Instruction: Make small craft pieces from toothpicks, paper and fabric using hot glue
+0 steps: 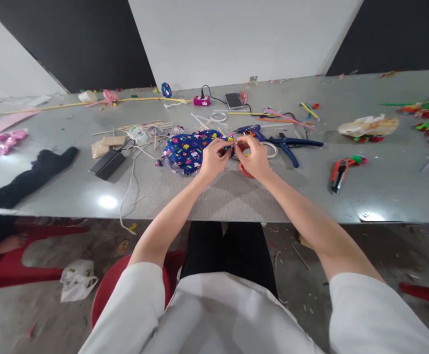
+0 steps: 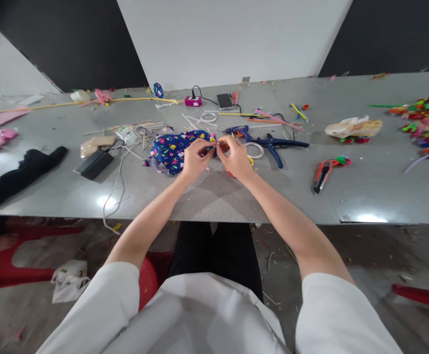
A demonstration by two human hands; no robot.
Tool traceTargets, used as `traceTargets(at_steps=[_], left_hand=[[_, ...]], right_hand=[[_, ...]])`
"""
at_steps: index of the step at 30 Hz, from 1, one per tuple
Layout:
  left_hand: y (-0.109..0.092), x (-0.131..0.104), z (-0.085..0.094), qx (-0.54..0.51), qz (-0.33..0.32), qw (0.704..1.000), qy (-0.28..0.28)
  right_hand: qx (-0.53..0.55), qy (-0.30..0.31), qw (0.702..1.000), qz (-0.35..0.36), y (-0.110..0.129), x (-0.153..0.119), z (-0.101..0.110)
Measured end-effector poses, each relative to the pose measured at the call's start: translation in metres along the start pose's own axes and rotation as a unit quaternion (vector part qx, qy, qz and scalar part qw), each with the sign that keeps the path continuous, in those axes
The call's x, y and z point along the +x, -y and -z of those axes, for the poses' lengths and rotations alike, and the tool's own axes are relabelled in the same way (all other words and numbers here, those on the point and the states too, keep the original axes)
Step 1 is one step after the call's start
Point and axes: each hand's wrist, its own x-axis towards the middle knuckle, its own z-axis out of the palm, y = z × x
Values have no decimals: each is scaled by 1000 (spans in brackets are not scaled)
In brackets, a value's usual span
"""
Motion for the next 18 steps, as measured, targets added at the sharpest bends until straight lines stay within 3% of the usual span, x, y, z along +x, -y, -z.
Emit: traceTargets(at_steps=[11, 18], left_hand=[[0, -1, -1, 6, 6, 1000, 4], [-2, -1, 1, 2, 0, 1000, -8]], right_hand=[[-26, 6, 999, 26, 0, 1, 3], [71, 8, 997, -24, 1, 4, 4]])
